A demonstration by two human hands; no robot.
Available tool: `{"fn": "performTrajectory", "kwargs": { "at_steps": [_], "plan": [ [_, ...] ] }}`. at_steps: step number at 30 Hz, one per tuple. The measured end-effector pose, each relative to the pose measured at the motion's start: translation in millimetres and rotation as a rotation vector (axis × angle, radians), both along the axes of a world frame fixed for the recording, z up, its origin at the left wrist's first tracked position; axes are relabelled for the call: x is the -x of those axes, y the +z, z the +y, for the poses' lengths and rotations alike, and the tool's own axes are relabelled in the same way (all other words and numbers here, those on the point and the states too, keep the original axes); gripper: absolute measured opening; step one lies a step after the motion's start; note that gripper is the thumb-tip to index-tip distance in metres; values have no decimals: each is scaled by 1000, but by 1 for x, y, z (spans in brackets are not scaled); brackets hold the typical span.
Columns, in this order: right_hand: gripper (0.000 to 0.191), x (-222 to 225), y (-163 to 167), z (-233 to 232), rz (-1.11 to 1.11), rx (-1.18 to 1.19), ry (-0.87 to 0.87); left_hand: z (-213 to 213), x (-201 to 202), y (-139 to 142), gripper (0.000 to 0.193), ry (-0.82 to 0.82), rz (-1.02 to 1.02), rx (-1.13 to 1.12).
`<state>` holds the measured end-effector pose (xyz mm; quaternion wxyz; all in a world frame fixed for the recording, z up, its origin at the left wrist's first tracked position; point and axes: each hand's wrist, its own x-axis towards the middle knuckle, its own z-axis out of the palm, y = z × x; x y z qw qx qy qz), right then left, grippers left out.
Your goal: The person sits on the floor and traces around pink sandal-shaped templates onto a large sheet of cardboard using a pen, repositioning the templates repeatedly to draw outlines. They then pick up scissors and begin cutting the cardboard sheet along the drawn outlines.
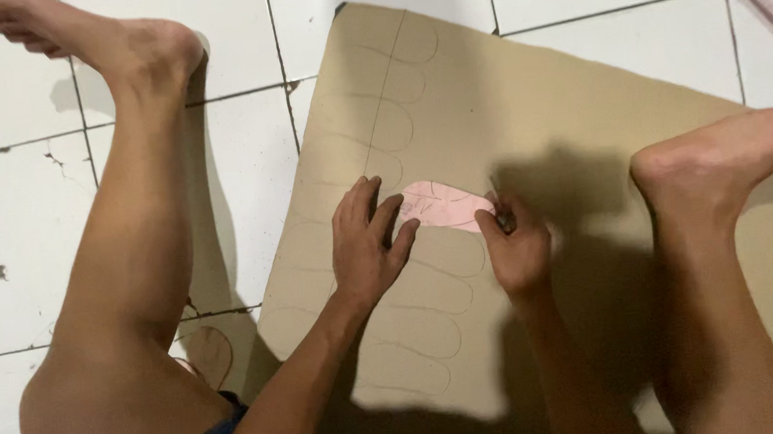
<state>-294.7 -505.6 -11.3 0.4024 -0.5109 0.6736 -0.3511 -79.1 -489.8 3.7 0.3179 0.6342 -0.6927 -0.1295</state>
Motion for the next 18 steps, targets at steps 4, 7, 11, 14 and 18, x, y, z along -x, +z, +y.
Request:
{"fn": "performTrajectory", "kwargs": {
  "at_steps": [4, 7, 11, 14, 18],
  "plan": [
    [39, -4, 6, 18, 143, 4, -40, 2, -2, -1, 36, 5, 31, -30],
    [37, -6, 11, 20, 213, -113, -39, 1, -1, -2, 37, -9, 13, -19],
    [38, -7, 15, 18, 196, -31, -56, 0, 2, -1, 37, -8, -16, 1],
    [37, -8, 14, 18, 188, -52, -75, 1, 2, 0, 36, -8, -25, 1],
    [37, -7, 13, 18, 251, 51, -9, 2, 1, 1, 37, -15, -50, 3]
  ]
}}
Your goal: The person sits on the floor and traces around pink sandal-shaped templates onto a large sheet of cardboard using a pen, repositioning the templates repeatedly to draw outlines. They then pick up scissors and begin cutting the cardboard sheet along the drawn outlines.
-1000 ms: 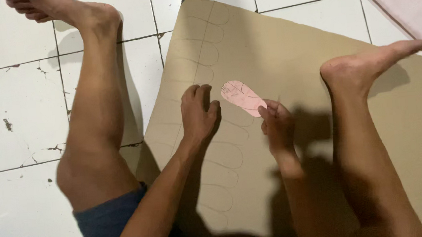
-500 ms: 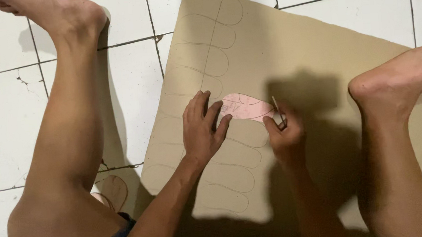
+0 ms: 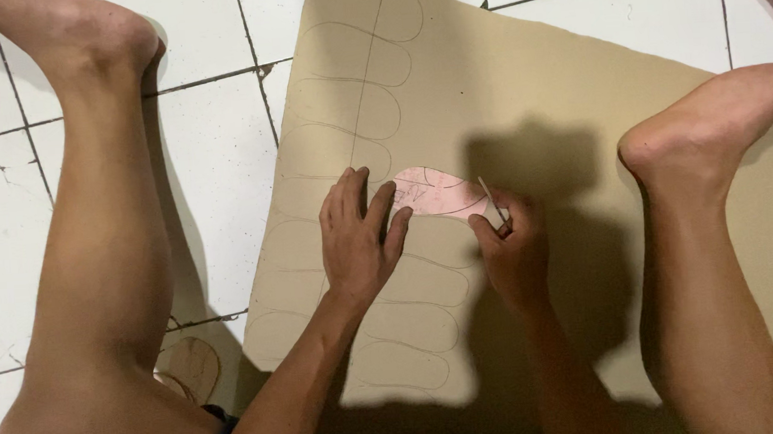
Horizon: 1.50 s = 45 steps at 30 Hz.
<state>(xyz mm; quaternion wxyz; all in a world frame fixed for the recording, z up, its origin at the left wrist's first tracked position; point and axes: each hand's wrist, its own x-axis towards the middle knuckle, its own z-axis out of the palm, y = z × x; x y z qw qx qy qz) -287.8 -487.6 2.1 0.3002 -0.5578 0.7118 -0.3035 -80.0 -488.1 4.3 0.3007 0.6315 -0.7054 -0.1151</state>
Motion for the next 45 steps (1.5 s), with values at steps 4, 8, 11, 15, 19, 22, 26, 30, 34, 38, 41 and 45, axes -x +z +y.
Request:
{"fn": "performTrajectory", "kwargs": {
  "at_steps": [4, 8, 11, 15, 19, 22, 26, 30, 34, 38, 41, 45],
  "plan": [
    [38, 1, 4, -1, -109, -151, -82, 0, 2, -2, 38, 4, -7, 5],
    [38, 3, 8, -2, -58, -198, -100, 2, 4, -4, 37, 12, -4, -17],
    [36, 5, 6, -1, -64, -121, -74, 1, 4, -3, 37, 6, 21, -38],
    [33, 6, -1, 2, -33, -11, 12, -3, 18, 0, 38, -94, -232, -119],
    [33, 17, 6, -6, 39, 79, 151, 5, 54, 4, 60, -422, -560, -186],
    [26, 39, 23, -31, 377, 156, 431, 15, 65, 9, 66, -409, -477, -259],
    [48, 50, 38, -77, 133, -466, 27, 14, 63, 13, 67, -408, -395, -289],
    [30, 10, 42, -109, -88, -143, 646, 7, 63, 15, 67, -405, -414, -296],
    [23, -45, 51, -122, 86, -286, 871, 2, 65, 15, 67, -416, -337, -432],
    [37, -76, 47, -129, 178, -461, 980, -1, 65, 15, 72, -442, -331, -517],
    [40, -84, 31, -137, 193, -237, 1070, -3, 65, 17, 63, -454, -365, -556],
    [27, -70, 20, -146, 313, 399, 1280, -4, 65, 20, 63, -427, -341, -466]
  ]
}}
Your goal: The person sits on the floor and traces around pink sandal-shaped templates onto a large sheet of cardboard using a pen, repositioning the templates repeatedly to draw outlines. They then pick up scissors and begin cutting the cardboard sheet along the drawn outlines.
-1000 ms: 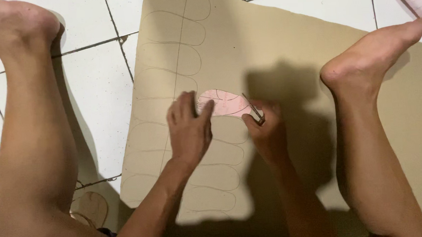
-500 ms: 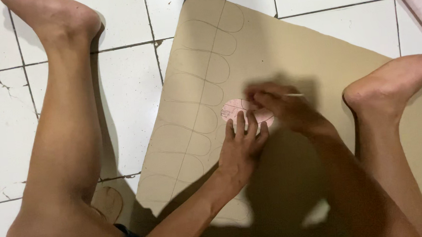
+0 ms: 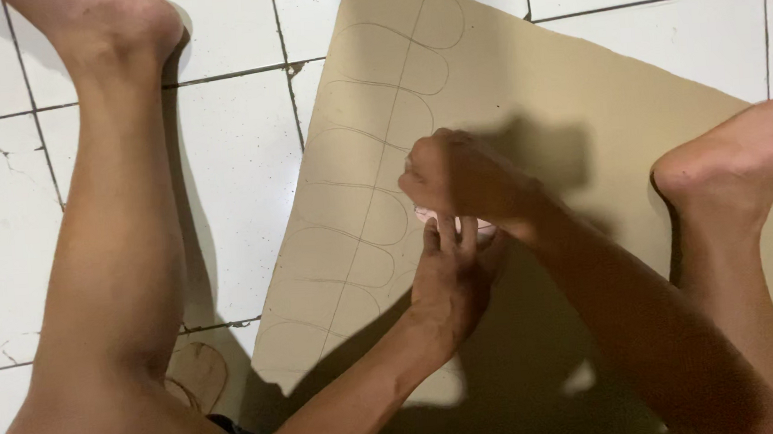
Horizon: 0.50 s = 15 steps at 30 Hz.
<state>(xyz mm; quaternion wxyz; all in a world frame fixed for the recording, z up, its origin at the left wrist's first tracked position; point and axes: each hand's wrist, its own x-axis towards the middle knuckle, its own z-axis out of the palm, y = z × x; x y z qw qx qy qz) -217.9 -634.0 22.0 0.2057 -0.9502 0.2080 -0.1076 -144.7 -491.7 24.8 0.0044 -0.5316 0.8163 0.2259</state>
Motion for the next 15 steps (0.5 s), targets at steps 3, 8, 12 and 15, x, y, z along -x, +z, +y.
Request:
{"fn": "performTrajectory", "kwargs": {
  "at_steps": [3, 8, 12, 15],
  "plan": [
    [29, 35, 7, 8, 281, -136, -272, -4, -2, 6, 76, 1, -8, 160],
    [23, 94, 14, 70, -40, -478, -736, -22, 0, 20, 83, -87, -113, -43],
    [19, 112, 14, 103, -131, -484, -859, -39, 5, 25, 27, -79, -6, -100],
    [16, 119, 22, 105, -152, -462, -909, -46, 12, 20, 24, -79, 70, -131]
  ]
}}
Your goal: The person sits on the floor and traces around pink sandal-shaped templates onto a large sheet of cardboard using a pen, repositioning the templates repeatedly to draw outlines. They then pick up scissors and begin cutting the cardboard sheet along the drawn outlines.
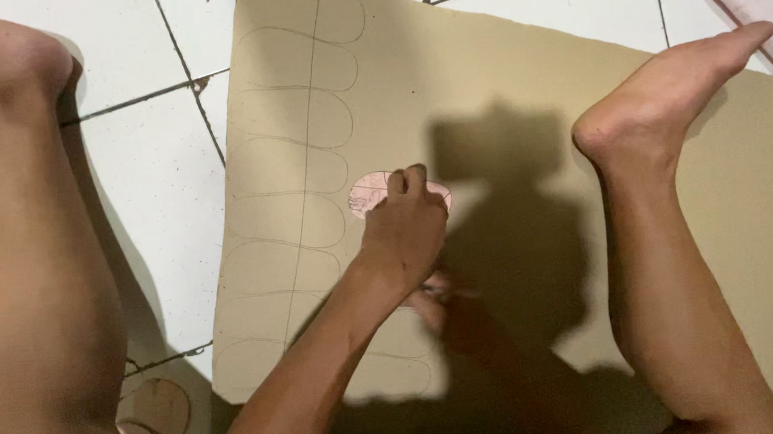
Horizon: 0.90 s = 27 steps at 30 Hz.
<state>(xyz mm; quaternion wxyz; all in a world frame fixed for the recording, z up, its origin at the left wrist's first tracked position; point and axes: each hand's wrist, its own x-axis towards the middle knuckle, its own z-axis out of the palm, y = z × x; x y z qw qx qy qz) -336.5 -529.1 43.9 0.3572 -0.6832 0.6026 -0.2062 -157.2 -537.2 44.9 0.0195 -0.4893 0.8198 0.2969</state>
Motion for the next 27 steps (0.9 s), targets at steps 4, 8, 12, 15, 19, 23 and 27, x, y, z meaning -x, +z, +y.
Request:
{"fn": "performTrajectory", "kwargs": {
  "at_steps": [4, 8, 12, 15, 19, 23, 27],
  "plan": [
    [12, -13, 2, 4, 6, 33, -21, 6, 12, -9, 32, 177, -18, -88],
    [10, -37, -11, 17, 24, 74, 24, 5, 13, -17, 29, 188, -7, -115],
    [10, -38, -9, 21, 35, 118, -35, -8, 3, -18, 25, 65, -37, -150],
    [12, -35, 1, 21, 27, 147, -139, -27, 1, -12, 24, 17, 25, -205],
    [16, -55, -8, 50, 17, 150, -153, -51, 1, 0, 27, -34, -43, -365],
    [20, -47, -29, 70, 144, 275, -155, -54, 1, 7, 29, -11, -63, -400],
    [22, -16, -36, 63, 30, 315, -257, -29, -6, 4, 53, -84, -64, -4]
  ]
}}
